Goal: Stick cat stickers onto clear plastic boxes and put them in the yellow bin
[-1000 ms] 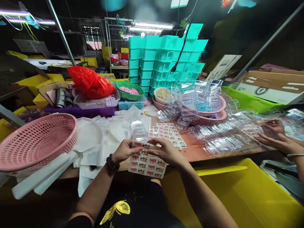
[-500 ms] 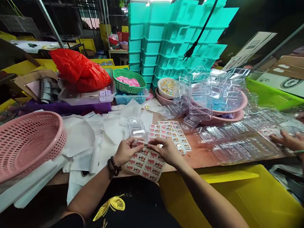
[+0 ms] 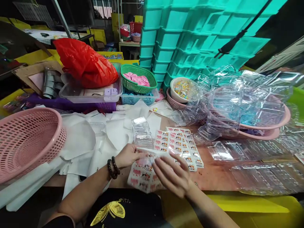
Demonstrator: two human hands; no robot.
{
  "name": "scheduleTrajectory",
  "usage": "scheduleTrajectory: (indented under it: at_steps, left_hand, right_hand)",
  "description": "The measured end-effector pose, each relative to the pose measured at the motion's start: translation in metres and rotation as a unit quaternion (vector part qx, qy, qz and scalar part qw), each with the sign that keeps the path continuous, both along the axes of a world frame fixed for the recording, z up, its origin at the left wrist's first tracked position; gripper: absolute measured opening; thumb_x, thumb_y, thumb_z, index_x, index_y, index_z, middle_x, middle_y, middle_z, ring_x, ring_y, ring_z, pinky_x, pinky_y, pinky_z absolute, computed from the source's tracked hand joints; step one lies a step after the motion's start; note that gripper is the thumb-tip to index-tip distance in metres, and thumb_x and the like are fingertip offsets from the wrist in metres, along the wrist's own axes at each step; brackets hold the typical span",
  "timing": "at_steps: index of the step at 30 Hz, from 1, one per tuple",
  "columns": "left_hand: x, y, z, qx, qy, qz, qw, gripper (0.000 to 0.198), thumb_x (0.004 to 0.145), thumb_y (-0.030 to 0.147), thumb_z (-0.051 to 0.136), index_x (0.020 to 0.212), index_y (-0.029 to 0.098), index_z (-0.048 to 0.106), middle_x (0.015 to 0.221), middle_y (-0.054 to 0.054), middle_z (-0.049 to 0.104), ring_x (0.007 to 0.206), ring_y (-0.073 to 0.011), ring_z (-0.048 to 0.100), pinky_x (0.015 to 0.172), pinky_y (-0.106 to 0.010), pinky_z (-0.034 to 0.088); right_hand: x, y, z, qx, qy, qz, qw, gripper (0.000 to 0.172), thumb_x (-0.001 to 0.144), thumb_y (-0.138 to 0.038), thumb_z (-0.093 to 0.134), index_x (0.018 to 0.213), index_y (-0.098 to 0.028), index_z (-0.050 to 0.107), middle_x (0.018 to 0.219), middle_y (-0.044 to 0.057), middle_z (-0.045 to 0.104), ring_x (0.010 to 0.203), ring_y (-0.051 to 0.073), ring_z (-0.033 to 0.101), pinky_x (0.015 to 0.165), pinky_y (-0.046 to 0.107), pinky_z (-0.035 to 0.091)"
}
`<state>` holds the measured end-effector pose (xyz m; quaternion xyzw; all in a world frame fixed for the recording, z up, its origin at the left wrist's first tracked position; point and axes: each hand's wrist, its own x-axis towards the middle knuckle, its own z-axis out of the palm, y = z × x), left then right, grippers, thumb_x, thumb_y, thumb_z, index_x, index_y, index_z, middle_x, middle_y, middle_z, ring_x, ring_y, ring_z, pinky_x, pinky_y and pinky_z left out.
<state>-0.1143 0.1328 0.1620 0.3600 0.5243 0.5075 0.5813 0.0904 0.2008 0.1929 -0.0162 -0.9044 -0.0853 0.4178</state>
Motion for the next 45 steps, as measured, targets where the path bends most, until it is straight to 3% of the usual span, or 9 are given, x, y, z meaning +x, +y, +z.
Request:
scheduleTrajectory:
  at_steps: [2,4,6,8,10,12,16,21,45]
  left_hand:
    - [-0.012,0.004,0.003,-0.001,0.021,0.003,1.000,0.047,0.064,0.054,0.083,0.086,0.013,0.078,0.079,-0.007,0.075,0.071,-0.0204,0.068,0.067,-0.031,0.055]
    - [-0.022,0.008,0.006,0.006,0.049,0.033,0.998,0.042,0.071,0.051,0.080,0.090,0.014,0.076,0.081,-0.006,0.073,0.071,-0.0190,0.067,0.066,-0.030,0.054]
    - [-0.028,0.012,0.008,0.040,0.129,0.079,0.988,0.031,0.077,0.044,0.076,0.090,0.016,0.074,0.092,-0.007,0.071,0.083,-0.0209,0.067,0.073,-0.032,0.055]
    - [-0.031,0.016,0.008,0.090,0.246,0.115,0.958,0.021,0.080,0.036,0.074,0.086,0.016,0.073,0.110,-0.011,0.067,0.103,-0.0254,0.065,0.088,-0.038,0.055]
    - [-0.030,0.021,0.003,0.121,0.344,0.133,0.922,0.016,0.081,0.031,0.073,0.085,0.016,0.073,0.126,-0.014,0.062,0.116,-0.0296,0.060,0.099,-0.045,0.050]
    - [-0.028,0.024,-0.006,0.122,0.387,0.142,0.903,0.015,0.081,0.029,0.073,0.087,0.016,0.074,0.136,-0.016,0.057,0.118,-0.0315,0.058,0.102,-0.049,0.049]
    - [-0.026,0.027,-0.024,0.123,0.418,0.157,0.886,0.014,0.082,0.028,0.072,0.089,0.016,0.073,0.147,-0.016,0.049,0.123,-0.0335,0.055,0.104,-0.053,0.047]
    - [-0.026,0.029,-0.035,0.123,0.418,0.143,0.889,0.014,0.085,0.028,0.069,0.085,0.015,0.072,0.154,-0.019,0.040,0.135,-0.0364,0.046,0.109,-0.055,0.041]
    - [-0.031,0.034,-0.035,0.143,0.424,0.114,0.887,0.013,0.087,0.029,0.065,0.081,0.018,0.065,0.160,-0.014,0.034,0.129,-0.0339,0.049,0.105,-0.052,0.042]
  right_hand:
    - [-0.003,0.014,0.020,-0.048,0.049,0.007,0.998,0.024,0.090,-0.018,0.060,0.107,-0.033,0.068,0.093,-0.002,0.076,0.088,0.018,0.070,0.090,0.038,0.054]
    - [-0.020,0.042,0.036,-0.208,0.086,-0.038,0.974,0.012,0.091,-0.021,0.061,0.099,-0.028,0.068,0.086,0.001,0.075,0.080,0.018,0.069,0.079,0.036,0.056]
    - [-0.052,0.079,0.044,-0.447,0.033,-0.054,0.892,0.013,0.091,-0.034,0.062,0.090,-0.021,0.065,0.079,0.004,0.071,0.069,0.016,0.066,0.064,0.031,0.055]
    - [-0.088,0.118,0.040,-0.630,-0.087,-0.011,0.771,0.029,0.085,-0.046,0.066,0.079,-0.018,0.061,0.066,0.001,0.064,0.055,0.012,0.059,0.051,0.026,0.050]
    - [-0.119,0.149,0.028,-0.711,-0.170,-0.004,0.683,0.033,0.078,-0.047,0.072,0.074,-0.018,0.057,0.059,-0.002,0.059,0.048,0.009,0.051,0.045,0.022,0.043]
    - [-0.141,0.168,0.012,-0.729,-0.221,-0.014,0.648,0.033,0.074,-0.044,0.076,0.071,-0.017,0.056,0.055,-0.004,0.056,0.044,0.007,0.046,0.041,0.020,0.037]
    - [-0.159,0.181,-0.010,-0.719,-0.278,-0.024,0.637,0.026,0.074,-0.035,0.076,0.068,-0.017,0.058,0.052,-0.005,0.055,0.040,0.005,0.041,0.036,0.019,0.030]
    - [-0.162,0.181,-0.015,-0.714,-0.300,-0.050,0.631,0.018,0.079,-0.024,0.072,0.069,-0.017,0.059,0.053,-0.005,0.054,0.038,0.004,0.038,0.033,0.019,0.028]
    - [-0.166,0.184,-0.009,-0.686,-0.329,-0.087,0.643,0.018,0.082,-0.024,0.070,0.070,-0.017,0.058,0.055,-0.004,0.053,0.041,0.006,0.042,0.032,0.018,0.035]
